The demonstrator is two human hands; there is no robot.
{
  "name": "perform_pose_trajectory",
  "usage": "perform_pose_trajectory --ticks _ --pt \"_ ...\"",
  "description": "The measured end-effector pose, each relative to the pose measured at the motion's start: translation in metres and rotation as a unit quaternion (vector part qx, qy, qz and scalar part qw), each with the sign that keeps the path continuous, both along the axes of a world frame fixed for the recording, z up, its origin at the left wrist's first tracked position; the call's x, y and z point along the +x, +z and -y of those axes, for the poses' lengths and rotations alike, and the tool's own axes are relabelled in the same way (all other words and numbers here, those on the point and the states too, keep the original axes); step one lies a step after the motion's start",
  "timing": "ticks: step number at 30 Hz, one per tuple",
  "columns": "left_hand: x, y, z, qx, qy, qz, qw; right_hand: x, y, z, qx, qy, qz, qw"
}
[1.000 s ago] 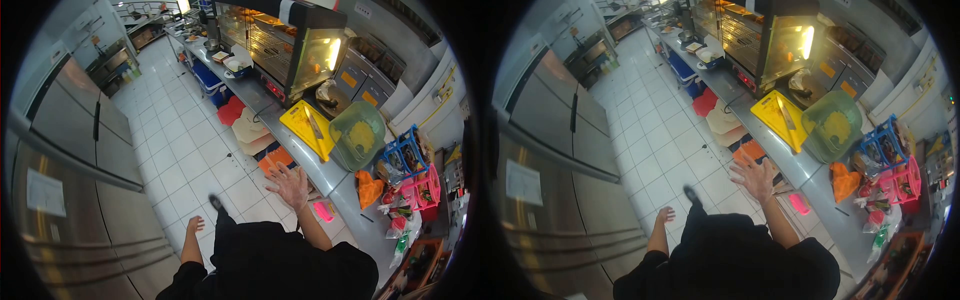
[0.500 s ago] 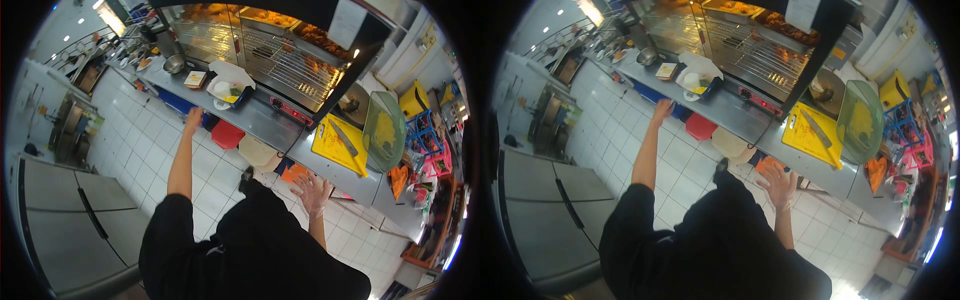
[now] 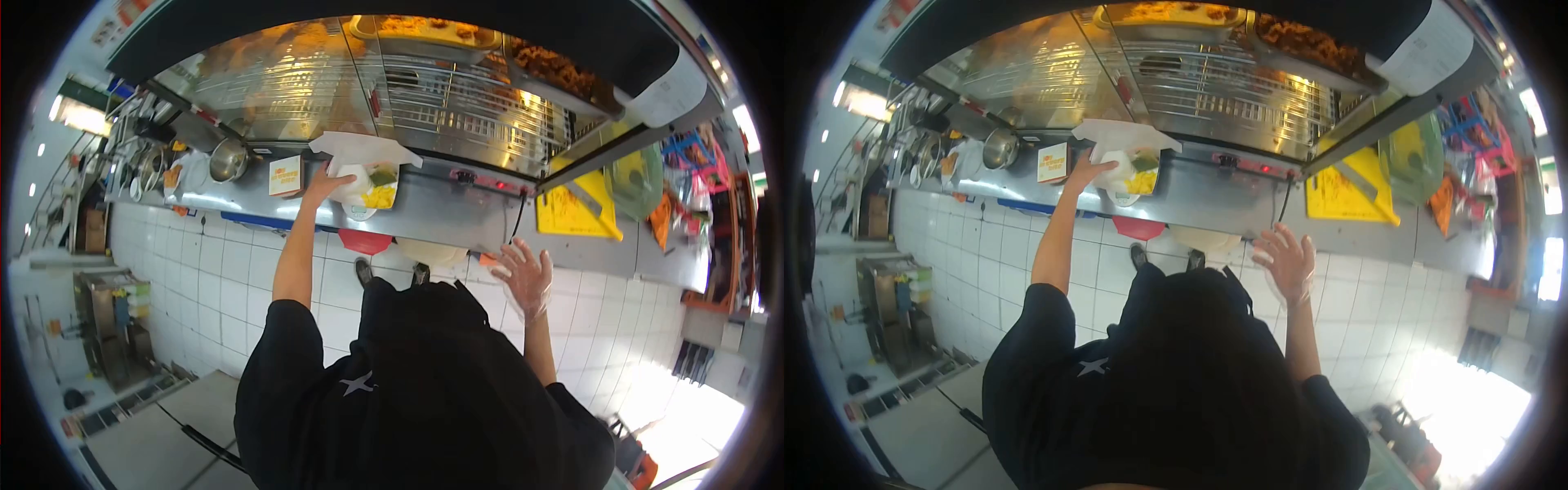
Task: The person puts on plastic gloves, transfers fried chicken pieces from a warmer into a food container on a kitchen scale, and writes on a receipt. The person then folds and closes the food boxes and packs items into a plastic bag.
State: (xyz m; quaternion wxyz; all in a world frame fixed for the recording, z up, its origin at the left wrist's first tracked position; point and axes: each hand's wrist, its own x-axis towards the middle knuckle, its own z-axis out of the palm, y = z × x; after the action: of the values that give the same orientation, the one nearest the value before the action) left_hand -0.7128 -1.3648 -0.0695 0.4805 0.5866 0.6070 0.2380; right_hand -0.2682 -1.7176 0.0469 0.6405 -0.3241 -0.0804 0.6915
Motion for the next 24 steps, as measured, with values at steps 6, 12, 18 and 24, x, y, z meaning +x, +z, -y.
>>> perform_pose_trajectory --ticks 6,12,18,24 --pt "0.018 0.032 0.014 0.056 -0.025 0.036 0.997 -0.073 -0.009 0.024 -0.016 -0.119 -0.004 0.993" --pt "0.075 0.042 0.065 -0.037 -0.036 0.101 0.994 -0.126 -0.009 0.047 -0.045 -0.199 -0.009 0.979" --pt "0.164 -0.005 0.117 0.060 0.022 0.023 0.998 -0.141 -0.007 0.051 -0.049 -0.220 0.002 0.974" --pt "0.114 0.035 0.090 0.141 -0.039 -0.221 0.964 -0.140 -0.006 0.055 -0.038 -0.204 0.018 0.978"
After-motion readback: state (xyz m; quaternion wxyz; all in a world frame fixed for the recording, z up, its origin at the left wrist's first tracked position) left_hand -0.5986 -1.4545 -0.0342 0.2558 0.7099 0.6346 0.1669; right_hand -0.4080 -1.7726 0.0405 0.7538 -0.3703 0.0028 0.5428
